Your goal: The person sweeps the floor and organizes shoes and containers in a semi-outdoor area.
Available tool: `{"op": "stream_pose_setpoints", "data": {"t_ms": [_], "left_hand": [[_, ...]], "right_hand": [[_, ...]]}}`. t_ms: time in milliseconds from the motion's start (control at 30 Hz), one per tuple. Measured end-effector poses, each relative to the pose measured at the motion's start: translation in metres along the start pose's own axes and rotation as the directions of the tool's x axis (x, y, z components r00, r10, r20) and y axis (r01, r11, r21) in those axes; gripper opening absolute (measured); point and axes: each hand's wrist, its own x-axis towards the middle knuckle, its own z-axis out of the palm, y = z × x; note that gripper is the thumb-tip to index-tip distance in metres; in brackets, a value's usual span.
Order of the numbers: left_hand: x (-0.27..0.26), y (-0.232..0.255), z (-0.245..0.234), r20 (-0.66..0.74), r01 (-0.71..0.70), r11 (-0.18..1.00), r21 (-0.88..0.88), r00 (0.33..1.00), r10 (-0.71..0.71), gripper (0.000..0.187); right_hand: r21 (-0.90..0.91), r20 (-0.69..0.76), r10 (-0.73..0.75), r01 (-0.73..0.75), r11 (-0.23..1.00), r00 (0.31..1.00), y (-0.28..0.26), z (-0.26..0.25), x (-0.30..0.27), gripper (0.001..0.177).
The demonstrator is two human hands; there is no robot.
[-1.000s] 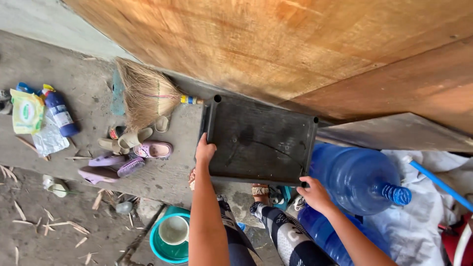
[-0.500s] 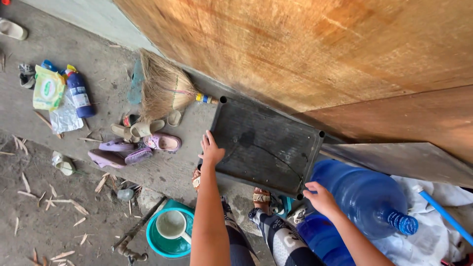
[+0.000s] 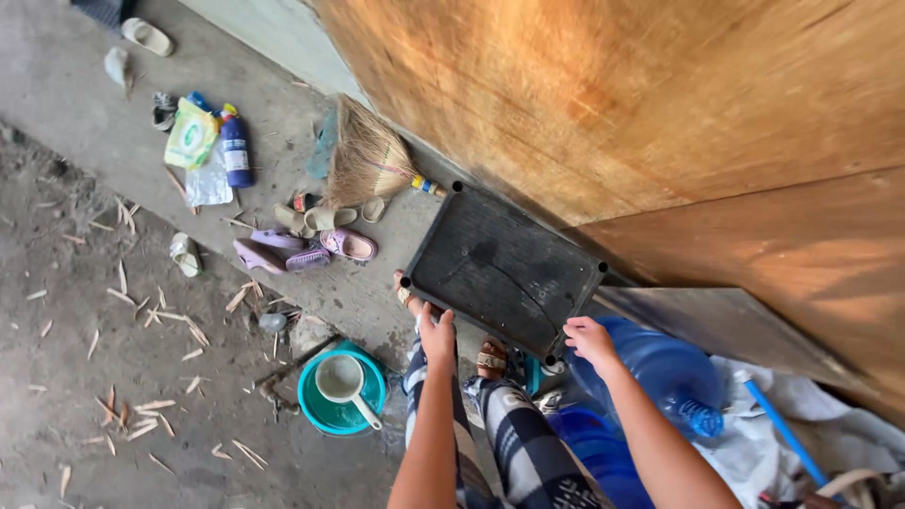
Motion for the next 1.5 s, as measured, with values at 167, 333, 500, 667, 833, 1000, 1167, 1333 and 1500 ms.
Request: {"op": "stream_pose_setpoints", "data": {"t_ms": [167, 333, 500, 667, 833, 1000, 1167, 1333, 1500], "left_hand": [[0.008, 0.02, -0.008, -0.089, -0.045, 0.997, 0.063, 0.995, 0.05, 0.061], [0.028, 0.065, -0.023, -0.128, 0.001, 0.981, 0.194, 0.991, 0.024, 0.057], [0.086, 0.069, -0.051, -0.131, 0.059, 0.978, 0.2, 0.991, -0.033, 0.053], [0.167, 0.028, -0.062, -0.105, -0.003, 0.962, 0.272, 0.994, 0.033, 0.048], [0.214, 0.117, -0.064, 0.01, -0.131, 0.743, 0.656, 0.986, 0.165, 0.041], [0.316, 0.097, -0.027, 0.442, -0.486, 0.119, 0.866, 0.854, 0.275, 0.049], [0.432, 0.0, 0.084, 0.713, -0.67, -0.247, 0.7, 0.638, 0.291, 0.053], [0.504, -0.09, 0.172, 0.831, -0.746, -0.373, 0.552, 0.528, 0.175, 0.054], [0.532, -0.07, 0.184, 0.839, -0.756, -0.491, 0.432, 0.537, -0.09, 0.059]], "right_hand": [[0.082, 0.057, -0.067, 0.062, 0.995, 0.996, -0.025, 0.007, 0.011, 0.035], [0.014, 0.131, -0.114, 0.114, 0.993, 0.985, -0.076, 0.047, 0.029, 0.033], [-0.094, 0.182, -0.263, 0.283, 0.955, 0.948, -0.153, 0.11, 0.039, 0.031], [-0.332, 0.198, -0.468, 0.508, 0.795, 0.861, -0.225, 0.182, 0.067, 0.029], [-0.532, 0.245, -0.639, 0.652, 0.541, 0.729, -0.278, 0.247, 0.134, 0.023], [-0.855, 0.313, -0.5, 0.469, 0.222, 0.808, -0.304, 0.275, 0.193, 0.028], [-0.94, 0.293, -0.274, 0.329, 0.091, 0.916, -0.325, 0.278, 0.268, 0.031], [-0.953, 0.296, -0.146, 0.303, 0.027, 0.944, -0.308, 0.288, 0.325, 0.038], [-0.968, 0.187, 0.209, 0.216, -0.126, 0.96, -0.321, 0.293, 0.314, 0.063]]}}
